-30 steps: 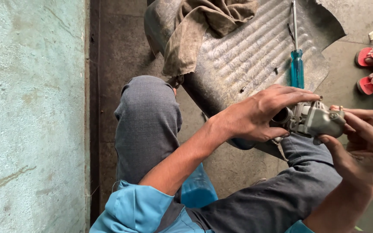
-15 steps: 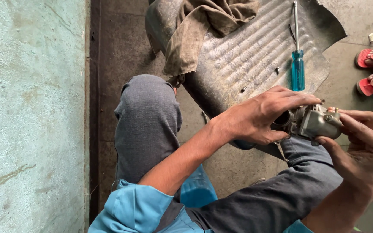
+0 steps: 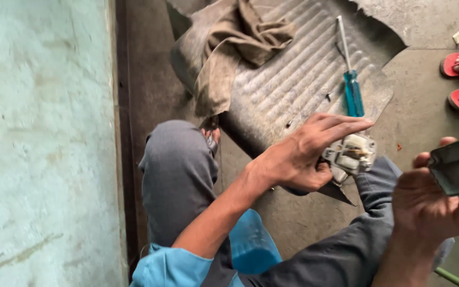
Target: Cleaning and reassembling a motorcycle carburetor using a cloth and a screwdriver.
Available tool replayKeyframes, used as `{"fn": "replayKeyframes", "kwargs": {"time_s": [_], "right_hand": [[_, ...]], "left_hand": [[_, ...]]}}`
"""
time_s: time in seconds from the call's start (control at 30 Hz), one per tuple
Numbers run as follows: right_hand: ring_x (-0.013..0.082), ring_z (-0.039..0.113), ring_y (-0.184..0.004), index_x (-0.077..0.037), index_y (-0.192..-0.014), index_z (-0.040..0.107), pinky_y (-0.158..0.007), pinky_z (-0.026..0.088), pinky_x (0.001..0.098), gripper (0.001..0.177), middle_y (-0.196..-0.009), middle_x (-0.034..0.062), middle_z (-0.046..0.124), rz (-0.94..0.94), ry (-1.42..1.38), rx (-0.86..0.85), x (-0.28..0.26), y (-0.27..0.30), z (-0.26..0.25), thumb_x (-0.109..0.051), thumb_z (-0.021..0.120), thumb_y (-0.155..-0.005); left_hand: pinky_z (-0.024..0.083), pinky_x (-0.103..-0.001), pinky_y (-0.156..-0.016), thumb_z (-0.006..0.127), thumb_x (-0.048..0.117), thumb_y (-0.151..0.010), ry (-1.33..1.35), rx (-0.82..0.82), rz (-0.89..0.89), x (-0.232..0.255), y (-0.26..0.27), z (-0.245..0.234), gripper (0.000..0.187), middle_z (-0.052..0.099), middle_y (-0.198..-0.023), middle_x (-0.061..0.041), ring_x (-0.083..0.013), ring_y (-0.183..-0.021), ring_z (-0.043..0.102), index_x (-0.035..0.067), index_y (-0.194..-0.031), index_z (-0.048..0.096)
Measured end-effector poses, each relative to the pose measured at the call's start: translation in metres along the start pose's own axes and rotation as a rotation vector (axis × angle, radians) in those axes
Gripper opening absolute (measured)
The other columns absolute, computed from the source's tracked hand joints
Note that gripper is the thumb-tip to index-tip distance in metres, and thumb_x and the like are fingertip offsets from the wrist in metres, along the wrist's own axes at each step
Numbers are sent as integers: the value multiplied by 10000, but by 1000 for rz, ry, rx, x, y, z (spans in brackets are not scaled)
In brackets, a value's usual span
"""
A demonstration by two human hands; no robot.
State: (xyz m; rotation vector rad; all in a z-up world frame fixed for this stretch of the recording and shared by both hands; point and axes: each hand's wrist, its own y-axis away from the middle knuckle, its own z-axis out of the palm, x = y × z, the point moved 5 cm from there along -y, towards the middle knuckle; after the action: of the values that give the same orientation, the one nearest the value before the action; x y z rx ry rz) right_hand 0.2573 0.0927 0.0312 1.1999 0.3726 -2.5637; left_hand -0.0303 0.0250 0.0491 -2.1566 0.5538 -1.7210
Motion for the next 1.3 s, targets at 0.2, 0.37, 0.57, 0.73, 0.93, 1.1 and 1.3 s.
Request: {"fn": "replayKeyframes", "kwargs": {"time_s": [0.2,0.37,0.57,0.73,0.93,1.1,1.3], "right_hand": [[392,591,-1370,-34,-1485,482,-1067,583,383,515,-1494,236,520,55,-385,91,17,24,12,-207,687,-1046],[427,547,-1388,-29,-1597,386,-1098,561,437,683,-1507,275,501,52,-390,18,17,29,24,-184,690,-1005],[396,563,-1177,-46,-1560,395,-926,563,434,732,-1439,289,556,28,-314,-108,17,30,42,-261,681,-922],[441,525,-1156,-56,-1414,487,-759,571,385,571,-1432,280,492,89,-330,-164,16,34,46,-200,658,-889],[530,505,-1299,-77,-1373,529,-874,600,488,495,-1499,276,411,108,-345,-169,11,32,50,-99,629,-888],[557,457,-1366,-23,-1389,534,-1001,569,576,485,-1548,306,381,116,-418,-131,4,23,67,-53,600,-910],[507,415,-1417,-61,-1401,535,-1075,486,573,427,-1540,269,351,42,-323,94,-3,28,38,3,553,-979]], "left_hand": [[402,-422,-1257,652,95,-700,-46,-13,-37,10,-4,-6,891,529,-1484,-80,-291,-1360,506,188,-1561,444],[410,-455,-1233,657,109,-664,-94,-41,-64,23,-8,-9,897,530,-1470,-103,-330,-1332,495,182,-1538,470],[418,-470,-1226,648,121,-665,-117,-60,-66,25,-12,-6,887,531,-1487,-106,-357,-1341,490,177,-1533,475],[408,-474,-1214,660,127,-656,-129,-71,-85,27,-10,-9,891,527,-1485,-112,-355,-1341,495,171,-1527,480],[403,-468,-1227,662,136,-673,-163,-71,-84,27,-7,-10,885,530,-1496,-101,-333,-1361,509,182,-1538,479],[403,-466,-1226,672,143,-674,-162,-78,-80,30,-7,-10,889,526,-1498,-96,-331,-1349,503,181,-1539,471],[416,-450,-1223,664,134,-678,-154,-79,-65,28,-6,-8,894,533,-1502,-93,-328,-1340,513,166,-1548,464]]}}
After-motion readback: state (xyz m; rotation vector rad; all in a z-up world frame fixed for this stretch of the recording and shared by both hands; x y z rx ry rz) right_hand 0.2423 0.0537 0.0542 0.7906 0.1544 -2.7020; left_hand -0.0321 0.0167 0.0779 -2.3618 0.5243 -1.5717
